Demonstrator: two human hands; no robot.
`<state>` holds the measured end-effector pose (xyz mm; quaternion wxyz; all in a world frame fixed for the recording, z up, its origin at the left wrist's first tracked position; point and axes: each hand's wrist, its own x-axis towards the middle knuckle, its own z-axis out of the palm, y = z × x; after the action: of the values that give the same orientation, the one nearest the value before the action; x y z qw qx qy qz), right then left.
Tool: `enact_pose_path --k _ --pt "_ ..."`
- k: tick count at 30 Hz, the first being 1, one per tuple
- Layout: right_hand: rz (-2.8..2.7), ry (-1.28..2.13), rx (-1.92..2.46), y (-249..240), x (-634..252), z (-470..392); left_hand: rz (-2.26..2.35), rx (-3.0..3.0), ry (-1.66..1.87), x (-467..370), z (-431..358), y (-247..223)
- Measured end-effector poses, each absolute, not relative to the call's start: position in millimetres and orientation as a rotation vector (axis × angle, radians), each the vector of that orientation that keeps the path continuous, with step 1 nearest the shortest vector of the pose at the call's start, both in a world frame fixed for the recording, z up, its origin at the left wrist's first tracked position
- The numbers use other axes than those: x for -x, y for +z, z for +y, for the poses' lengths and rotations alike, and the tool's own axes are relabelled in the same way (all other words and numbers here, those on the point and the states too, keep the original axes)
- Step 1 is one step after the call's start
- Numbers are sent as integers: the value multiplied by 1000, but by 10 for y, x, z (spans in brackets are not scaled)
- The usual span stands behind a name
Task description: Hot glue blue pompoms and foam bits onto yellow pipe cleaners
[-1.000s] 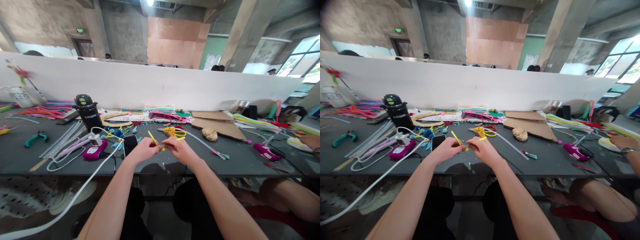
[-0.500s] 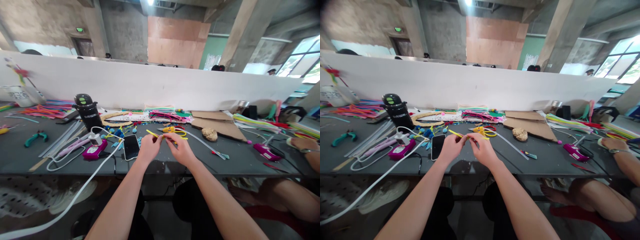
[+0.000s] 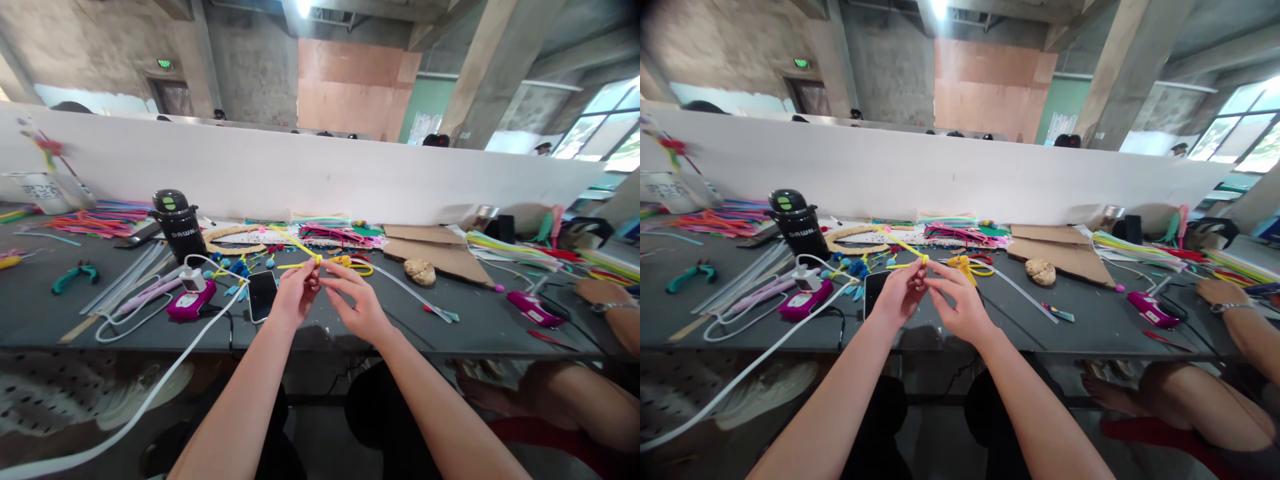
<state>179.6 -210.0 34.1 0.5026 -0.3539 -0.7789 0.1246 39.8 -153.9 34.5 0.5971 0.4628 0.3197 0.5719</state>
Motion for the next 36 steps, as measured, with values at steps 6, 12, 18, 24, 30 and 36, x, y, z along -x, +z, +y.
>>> enact_pose_path --k 6,12,18,24,30,36 --pt "-1367 856 952 316 -1861 -1993 837 -1305 1490 -286 -1492 328" --pt "-1119 1322 1003 350 -2111 -1839 899 -1738 1574 -189 -1480 284" --pt "-1197 1311 947 313 -1999 -1910 861 -1950 1527 -234 -1505 269" --pt "-1225 1213 927 281 -1916 -1927 871 -1793 1519 -356 -1599 293" --pt "-1306 1063 954 323 -1925 -1939 800 -1492 1432 -432 -1644 331" --pt "-1558 967 971 348 -1997 -1950 683 -1292 1227 -363 -1598 330"
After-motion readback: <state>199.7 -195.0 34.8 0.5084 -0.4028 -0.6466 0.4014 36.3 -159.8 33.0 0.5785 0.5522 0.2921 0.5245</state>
